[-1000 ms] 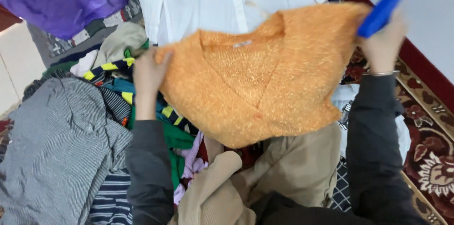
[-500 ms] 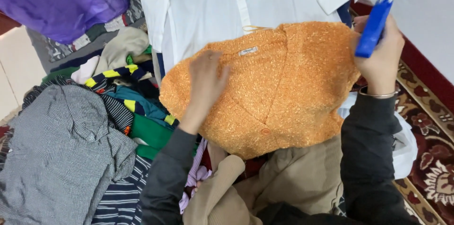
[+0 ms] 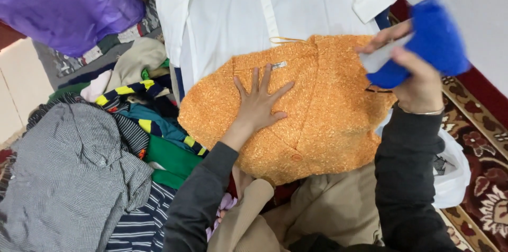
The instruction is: The person attaches security tags to a white shirt, a peach-colored cardigan, and a grey patterned top using a blue tagging gun.
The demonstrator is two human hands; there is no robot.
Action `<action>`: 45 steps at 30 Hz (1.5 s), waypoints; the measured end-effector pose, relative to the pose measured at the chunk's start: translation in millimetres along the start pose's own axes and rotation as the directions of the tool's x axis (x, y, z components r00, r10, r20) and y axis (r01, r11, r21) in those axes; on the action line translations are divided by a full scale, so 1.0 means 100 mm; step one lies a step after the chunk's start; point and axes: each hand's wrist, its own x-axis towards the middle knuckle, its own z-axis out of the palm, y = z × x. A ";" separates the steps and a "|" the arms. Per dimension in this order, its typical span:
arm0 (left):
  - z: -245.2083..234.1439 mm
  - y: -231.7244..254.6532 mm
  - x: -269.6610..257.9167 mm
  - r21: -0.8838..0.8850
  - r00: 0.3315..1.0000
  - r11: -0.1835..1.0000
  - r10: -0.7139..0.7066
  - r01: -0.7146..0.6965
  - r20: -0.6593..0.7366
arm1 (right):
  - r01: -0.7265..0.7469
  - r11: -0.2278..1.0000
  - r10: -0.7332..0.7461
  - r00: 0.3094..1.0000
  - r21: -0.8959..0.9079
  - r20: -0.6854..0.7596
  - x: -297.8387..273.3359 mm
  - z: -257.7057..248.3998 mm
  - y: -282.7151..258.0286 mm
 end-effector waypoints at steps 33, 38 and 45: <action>0.24 -0.15 0.19 -0.336 0.970 0.940 -0.125 0.049 -0.208 | -0.466 0.612 0.525 0.843 0.639 0.112 0.52 0.16 2.08; 0.22 -0.14 0.19 -0.245 0.976 0.966 -0.124 0.078 -0.178 | -0.459 0.535 0.573 0.814 0.709 0.095 0.11 -0.04 2.27; 0.20 -0.06 0.12 -0.171 0.978 0.981 -0.119 0.090 -0.173 | -0.531 0.434 0.792 0.610 0.728 -0.028 -1.36 -0.12 2.01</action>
